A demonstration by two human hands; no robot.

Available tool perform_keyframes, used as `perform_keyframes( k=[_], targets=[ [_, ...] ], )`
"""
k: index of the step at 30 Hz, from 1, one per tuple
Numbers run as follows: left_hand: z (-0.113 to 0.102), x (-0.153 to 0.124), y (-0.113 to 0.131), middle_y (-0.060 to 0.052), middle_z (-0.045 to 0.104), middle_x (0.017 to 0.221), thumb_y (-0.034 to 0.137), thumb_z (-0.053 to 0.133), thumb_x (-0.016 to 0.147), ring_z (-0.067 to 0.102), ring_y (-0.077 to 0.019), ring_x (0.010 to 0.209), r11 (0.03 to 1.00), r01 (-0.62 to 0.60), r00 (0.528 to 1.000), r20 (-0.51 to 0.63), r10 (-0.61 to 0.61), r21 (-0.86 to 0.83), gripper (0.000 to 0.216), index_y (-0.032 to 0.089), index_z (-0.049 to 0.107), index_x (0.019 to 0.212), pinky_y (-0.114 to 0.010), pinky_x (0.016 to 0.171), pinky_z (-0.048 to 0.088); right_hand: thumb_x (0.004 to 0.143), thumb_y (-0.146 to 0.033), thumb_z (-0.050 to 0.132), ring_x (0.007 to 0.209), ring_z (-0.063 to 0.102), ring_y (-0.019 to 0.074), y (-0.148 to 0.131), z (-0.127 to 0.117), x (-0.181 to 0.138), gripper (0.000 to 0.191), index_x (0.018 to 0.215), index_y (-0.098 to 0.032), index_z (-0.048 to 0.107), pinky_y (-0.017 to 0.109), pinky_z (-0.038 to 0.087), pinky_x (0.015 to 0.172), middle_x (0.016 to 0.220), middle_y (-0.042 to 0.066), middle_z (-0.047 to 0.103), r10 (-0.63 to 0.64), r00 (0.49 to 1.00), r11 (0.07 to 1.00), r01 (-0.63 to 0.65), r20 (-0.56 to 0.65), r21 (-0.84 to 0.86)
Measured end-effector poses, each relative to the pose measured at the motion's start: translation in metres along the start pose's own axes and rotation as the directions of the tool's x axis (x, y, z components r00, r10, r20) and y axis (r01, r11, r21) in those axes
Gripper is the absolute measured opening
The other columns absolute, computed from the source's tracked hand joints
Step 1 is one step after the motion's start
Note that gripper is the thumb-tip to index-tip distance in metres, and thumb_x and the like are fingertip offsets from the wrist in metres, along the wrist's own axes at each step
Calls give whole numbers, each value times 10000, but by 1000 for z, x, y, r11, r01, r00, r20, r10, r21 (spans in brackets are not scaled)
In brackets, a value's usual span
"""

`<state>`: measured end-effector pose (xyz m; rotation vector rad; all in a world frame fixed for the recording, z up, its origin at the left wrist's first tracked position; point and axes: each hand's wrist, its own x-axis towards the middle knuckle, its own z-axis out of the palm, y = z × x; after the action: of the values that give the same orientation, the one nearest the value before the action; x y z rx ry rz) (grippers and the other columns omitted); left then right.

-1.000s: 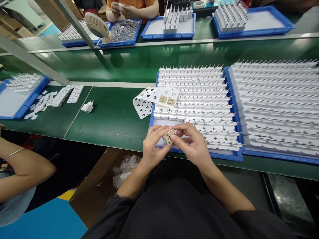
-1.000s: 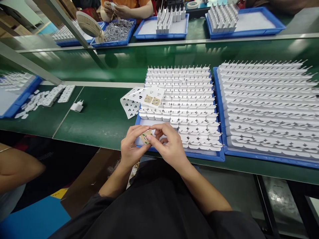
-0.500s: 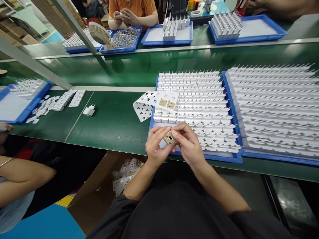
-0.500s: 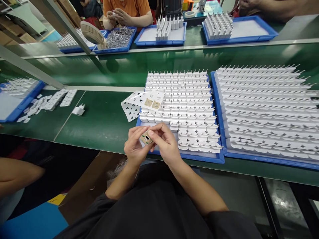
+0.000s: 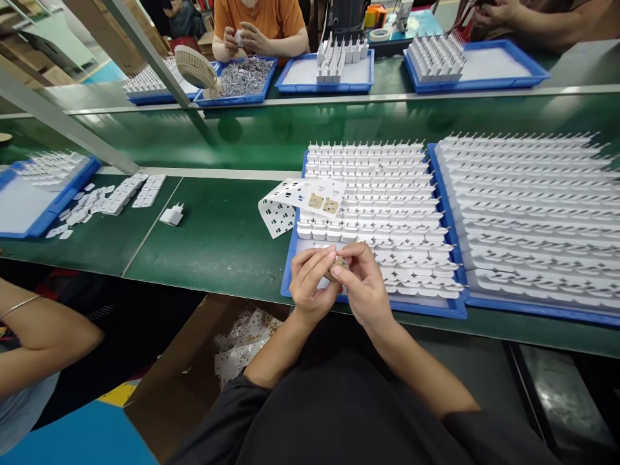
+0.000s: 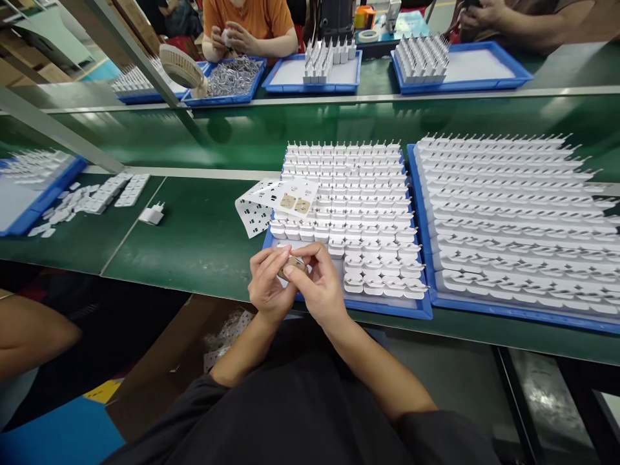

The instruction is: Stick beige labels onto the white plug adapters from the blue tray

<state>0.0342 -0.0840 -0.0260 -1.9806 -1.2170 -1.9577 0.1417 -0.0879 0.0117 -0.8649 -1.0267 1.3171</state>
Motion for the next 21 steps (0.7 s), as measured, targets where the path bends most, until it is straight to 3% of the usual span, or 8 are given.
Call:
perform_keyframes(
  k=[4,12,18,21],
  targets=[
    [0,1,2,-81,797,1126,58,760,834,701,-221,1041,999,-35,999,-18,35,25,542,221,660,1341,-369,858,621,811,-285,723,647,397,113,-4,2,1,128,894,-254,632,221,352,500,812,-35,433,41,999,999,-41,-5,19],
    [0,0,3,-59,800,1104,115,753,864,729,-223,1017,996,-44,999,1,44,79,502,262,652,1333,-375,840,632,810,-320,697,619,409,119,-6,4,0,130,843,-251,592,232,368,500,764,-35,453,99,994,995,-98,-41,23],
    [0,0,4,-51,801,1091,126,760,857,736,-216,978,997,-17,1000,-12,18,72,512,272,647,1335,-375,811,636,856,-302,659,604,426,120,-6,1,0,60,873,-258,622,231,397,490,754,-31,451,80,997,996,-80,20,35],
    [-2,-2,3,-61,792,1129,139,766,856,719,-222,1018,998,68,998,-14,-68,-3,519,276,652,1343,-382,838,631,860,-298,662,631,466,118,-3,-5,-1,125,981,-266,660,230,432,488,831,-21,470,123,988,992,-126,91,24]
  ],
)
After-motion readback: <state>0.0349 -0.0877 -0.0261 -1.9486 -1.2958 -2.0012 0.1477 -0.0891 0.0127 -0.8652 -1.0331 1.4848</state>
